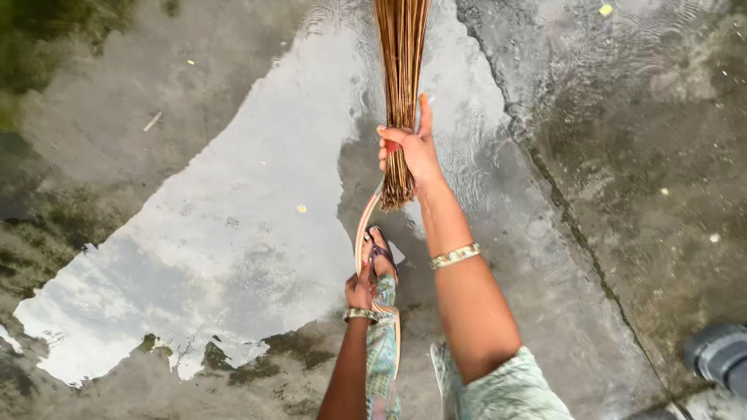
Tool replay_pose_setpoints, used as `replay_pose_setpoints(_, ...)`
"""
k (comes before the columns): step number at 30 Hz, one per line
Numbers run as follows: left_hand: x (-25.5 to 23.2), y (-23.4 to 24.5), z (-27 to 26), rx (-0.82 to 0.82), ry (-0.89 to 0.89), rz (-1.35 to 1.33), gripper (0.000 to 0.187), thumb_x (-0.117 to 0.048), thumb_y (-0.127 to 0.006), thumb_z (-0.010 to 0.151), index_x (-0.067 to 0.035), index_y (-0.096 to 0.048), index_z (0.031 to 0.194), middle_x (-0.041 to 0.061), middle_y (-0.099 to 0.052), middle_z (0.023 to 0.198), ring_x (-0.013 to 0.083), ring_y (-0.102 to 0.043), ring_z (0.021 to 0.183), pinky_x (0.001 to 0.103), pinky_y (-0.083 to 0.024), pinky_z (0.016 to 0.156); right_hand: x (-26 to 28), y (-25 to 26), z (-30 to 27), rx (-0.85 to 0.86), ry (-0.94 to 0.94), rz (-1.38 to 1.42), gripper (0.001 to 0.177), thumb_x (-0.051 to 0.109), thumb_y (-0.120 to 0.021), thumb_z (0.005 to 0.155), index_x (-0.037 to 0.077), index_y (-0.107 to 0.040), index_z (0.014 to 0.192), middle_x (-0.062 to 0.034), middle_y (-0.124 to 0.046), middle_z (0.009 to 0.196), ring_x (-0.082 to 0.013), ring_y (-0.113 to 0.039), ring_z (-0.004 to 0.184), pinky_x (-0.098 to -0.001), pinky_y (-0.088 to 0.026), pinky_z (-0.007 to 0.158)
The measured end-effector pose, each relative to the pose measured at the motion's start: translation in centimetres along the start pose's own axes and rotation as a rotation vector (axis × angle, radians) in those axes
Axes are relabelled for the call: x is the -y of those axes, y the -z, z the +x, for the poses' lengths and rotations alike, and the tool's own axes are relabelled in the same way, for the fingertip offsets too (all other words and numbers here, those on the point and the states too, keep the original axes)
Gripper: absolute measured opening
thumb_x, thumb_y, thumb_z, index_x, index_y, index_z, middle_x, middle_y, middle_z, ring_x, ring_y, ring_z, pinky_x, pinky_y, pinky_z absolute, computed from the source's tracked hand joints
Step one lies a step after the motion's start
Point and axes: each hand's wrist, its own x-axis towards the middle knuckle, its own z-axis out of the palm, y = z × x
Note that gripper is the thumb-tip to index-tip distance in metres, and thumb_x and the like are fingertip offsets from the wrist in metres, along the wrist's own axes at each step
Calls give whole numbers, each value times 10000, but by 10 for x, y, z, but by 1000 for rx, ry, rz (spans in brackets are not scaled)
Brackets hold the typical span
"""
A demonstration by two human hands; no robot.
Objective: The person sweeps a wet outdoor concrete surface using a broom while holding a water hose to rinse the area.
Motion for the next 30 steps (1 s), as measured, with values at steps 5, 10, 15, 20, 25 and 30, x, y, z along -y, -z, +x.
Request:
replay_pose_setpoints(5,9,23,-7,-169,53,-86,559,-479,-786,861,-159,-395,622,-43,-374,510,93,-330,376,292,-227,362,-56,-18,-59,12,350,-990,1073,264,-765,931,279,53,1626,-178,-641,619,-280,-609,496,-414,-529,515)
replay_pose_setpoints(10,-1,32,-35,-341,170,-155,625,-535,-740,894,-177,-327,590,-52,-291,492,90,-230,370,298,-152,365,-171,37,-95,460,222,-1682,746,410,-589,1057,457,-120,1636,-262,-690,1034,-336,-725,619,-428,-617,592)
replay_pose_setpoints(15,6,44,-42,-466,314,-242,626,-543,-701,906,-184,-308,576,-47,-260,484,115,-194,365,320,-141,371,-199,113,-64,804,296,-2254,767,181,-497,997,460,-152,1623,-271,-651,1287,-224,-756,794,-340,-621,527)
replay_pose_setpoints(20,28,31,-26,-436,245,-395,624,-570,-669,914,-197,-305,572,-44,-255,476,120,-211,348,318,-136,363,-76,249,4,172,-480,-2070,680,539,-255,1090,42,-656,1324,-151,-751,1109,-226,-769,998,-374,-636,830)
replay_pose_setpoints(25,30,5,-5,-328,183,-411,600,-541,-671,939,-183,-361,570,-39,-299,476,119,-253,349,313,-172,359,70,362,47,-607,-315,-1796,740,763,-473,994,275,-489,1549,-276,-619,1368,-357,-615,1232,-432,-491,1025)
replay_pose_setpoints(30,34,-8,-11,-284,96,-473,567,-509,-670,955,-182,-393,584,-47,-329,490,117,-280,351,310,-184,352,148,372,47,-510,207,-474,854,307,-712,836,417,-292,1572,-178,-487,1512,-356,-639,1071,-410,-566,870)
